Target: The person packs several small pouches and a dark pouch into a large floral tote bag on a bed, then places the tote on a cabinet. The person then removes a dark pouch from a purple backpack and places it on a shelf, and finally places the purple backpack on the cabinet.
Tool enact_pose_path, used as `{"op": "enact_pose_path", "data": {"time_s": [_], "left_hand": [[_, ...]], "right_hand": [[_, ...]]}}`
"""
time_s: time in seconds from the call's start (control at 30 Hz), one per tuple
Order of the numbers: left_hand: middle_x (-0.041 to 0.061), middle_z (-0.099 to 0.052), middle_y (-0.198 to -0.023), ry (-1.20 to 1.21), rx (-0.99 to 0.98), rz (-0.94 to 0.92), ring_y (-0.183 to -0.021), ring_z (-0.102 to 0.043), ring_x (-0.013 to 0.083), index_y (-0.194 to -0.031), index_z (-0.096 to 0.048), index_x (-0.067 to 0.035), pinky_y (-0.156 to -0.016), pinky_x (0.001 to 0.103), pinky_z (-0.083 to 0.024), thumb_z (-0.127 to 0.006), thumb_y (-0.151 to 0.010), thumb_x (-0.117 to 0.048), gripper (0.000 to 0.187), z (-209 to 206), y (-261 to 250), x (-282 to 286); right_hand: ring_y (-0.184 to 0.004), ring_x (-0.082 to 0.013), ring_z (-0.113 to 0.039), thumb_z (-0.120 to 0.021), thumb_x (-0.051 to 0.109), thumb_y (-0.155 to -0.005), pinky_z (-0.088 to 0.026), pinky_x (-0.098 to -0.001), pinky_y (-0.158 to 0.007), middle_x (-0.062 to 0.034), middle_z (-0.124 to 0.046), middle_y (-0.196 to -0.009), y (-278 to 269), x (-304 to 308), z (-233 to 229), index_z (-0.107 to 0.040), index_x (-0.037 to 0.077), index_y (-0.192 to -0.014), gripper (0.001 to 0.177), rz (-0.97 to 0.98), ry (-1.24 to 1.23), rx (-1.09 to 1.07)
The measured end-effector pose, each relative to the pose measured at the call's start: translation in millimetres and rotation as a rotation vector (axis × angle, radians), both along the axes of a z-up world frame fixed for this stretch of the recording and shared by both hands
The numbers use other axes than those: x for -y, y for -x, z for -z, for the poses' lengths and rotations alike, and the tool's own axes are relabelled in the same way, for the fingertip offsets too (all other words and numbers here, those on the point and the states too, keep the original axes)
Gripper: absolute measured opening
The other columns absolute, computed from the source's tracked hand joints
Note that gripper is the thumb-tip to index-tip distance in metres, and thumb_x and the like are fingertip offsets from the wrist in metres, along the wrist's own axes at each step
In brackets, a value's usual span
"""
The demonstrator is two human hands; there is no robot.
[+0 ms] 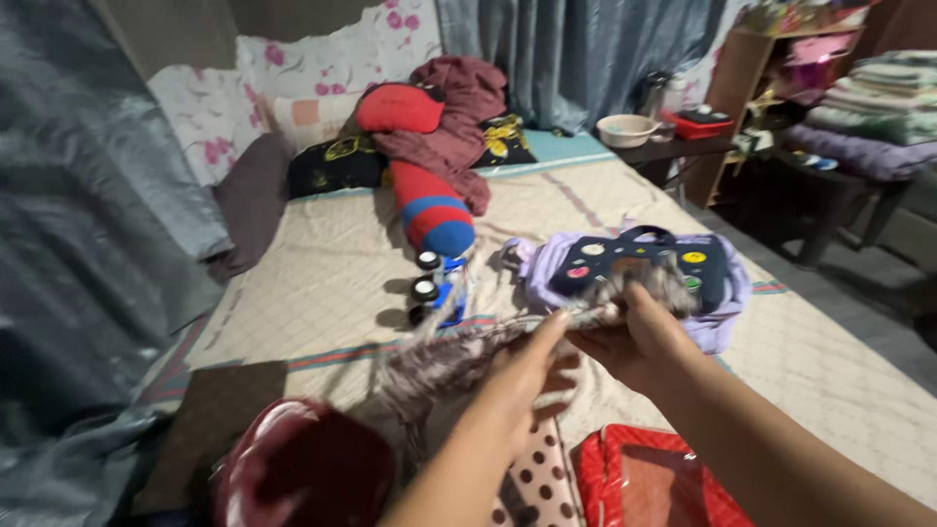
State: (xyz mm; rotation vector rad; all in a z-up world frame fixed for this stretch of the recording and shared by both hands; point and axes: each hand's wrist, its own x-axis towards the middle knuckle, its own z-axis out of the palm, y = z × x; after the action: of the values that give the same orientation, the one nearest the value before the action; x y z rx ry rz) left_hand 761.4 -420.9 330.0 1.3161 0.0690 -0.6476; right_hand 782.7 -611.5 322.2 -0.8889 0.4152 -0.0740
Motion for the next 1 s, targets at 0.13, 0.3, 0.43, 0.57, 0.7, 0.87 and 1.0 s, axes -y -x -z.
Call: {"op": "enact_pose_path", "data": {"time_s": [0.13,0.3,0.43,0.57,0.7,0.87,1.0], "left_hand": [[0.011,-0.065,-0.128,0.397,-0.38,-0.266,-0.111,-0.065,0.0281,-0.145,-0.043,-0.034,-0.092,0.049,-0.047,-0.049,-0.078,-0.083,0.083,14.0,15.2,-42.9],[0.029,-0.063,-0.137,0.709,-0.598,-0.569,-0.119,-0.064,0.0466,-0.152,-0.048,-0.008,-0.103,0.054,-0.051,-0.036,-0.084,-0.089,0.106,64.6,-34.1,-72.4],[0.013,-0.074,-0.115,0.589,-0.275,-0.296,-0.106,-0.072,0.0281,-0.123,-0.066,-0.006,-0.094,0.048,-0.06,-0.055,-0.099,-0.028,0.034,115.5,-107.9,-45.3],[0.005,-0.073,-0.102,0.37,-0.146,-0.272,-0.09,-0.069,0.0213,-0.106,-0.072,-0.017,-0.078,0.043,-0.061,-0.051,-0.097,-0.012,0.023,118.7,-157.9,-9.4],[0.006,-0.073,-0.094,0.312,-0.157,-0.199,-0.082,-0.071,0.0214,-0.098,-0.07,-0.012,-0.07,0.038,-0.064,-0.059,-0.098,-0.012,0.011,85.8,-150.0,29.3],[0.001,-0.073,-0.091,0.213,0.021,0.15,-0.073,-0.068,0.0163,-0.1,-0.07,-0.014,-0.06,0.032,-0.057,-0.066,-0.098,-0.02,0.007,54.5,-88.9,85.5],[-0.003,-0.073,-0.095,0.02,-0.005,0.159,-0.074,-0.068,0.0117,-0.12,-0.067,-0.024,-0.059,0.031,-0.056,-0.046,-0.092,-0.001,0.041,54.5,-57.6,98.6]], "right_hand": [[-0.096,-0.0262,-0.07,-0.037,0.02,-0.101,-0.057,-0.0479,-0.096,-0.0129,-0.07,-0.102,5.8,48.8,20.9,-0.062,0.006,-0.105,0.029,0.101,-0.054,-0.057],[-0.087,-0.0204,-0.071,-0.045,0.024,-0.101,-0.059,-0.0412,-0.092,-0.0074,-0.07,-0.093,21.8,100.0,47.8,-0.06,0.007,-0.098,0.023,0.131,-0.038,-0.02],[-0.094,-0.0242,-0.062,-0.064,0.03,-0.09,-0.055,-0.0446,-0.093,-0.0114,-0.063,-0.101,42.6,148.7,58.0,-0.056,0.007,-0.112,0.032,0.185,0.134,-0.18],[-0.112,-0.0318,-0.056,-0.083,0.038,-0.077,-0.048,-0.049,-0.098,-0.0198,-0.059,-0.119,72.6,179.1,43.8,-0.05,0.005,-0.132,0.072,0.301,0.639,-0.418],[-0.129,-0.0417,-0.05,-0.104,0.045,-0.056,-0.043,-0.0499,-0.104,-0.0306,-0.053,-0.137,69.4,164.5,0.9,-0.037,0.0,-0.157,0.129,0.438,1.753,-0.764],[-0.114,-0.0232,-0.064,-0.064,0.068,-0.083,-0.05,-0.0394,-0.097,-0.0146,-0.071,-0.128,32.8,86.5,-34.5,-0.07,0.007,-0.13,0.077,-0.167,1.206,-0.264],[-0.095,-0.0159,-0.067,-0.061,0.059,-0.09,-0.054,-0.035,-0.089,-0.0075,-0.079,-0.108,21.8,41.3,-17.9,-0.077,0.006,-0.12,0.063,-0.416,1.256,-0.311]]}}
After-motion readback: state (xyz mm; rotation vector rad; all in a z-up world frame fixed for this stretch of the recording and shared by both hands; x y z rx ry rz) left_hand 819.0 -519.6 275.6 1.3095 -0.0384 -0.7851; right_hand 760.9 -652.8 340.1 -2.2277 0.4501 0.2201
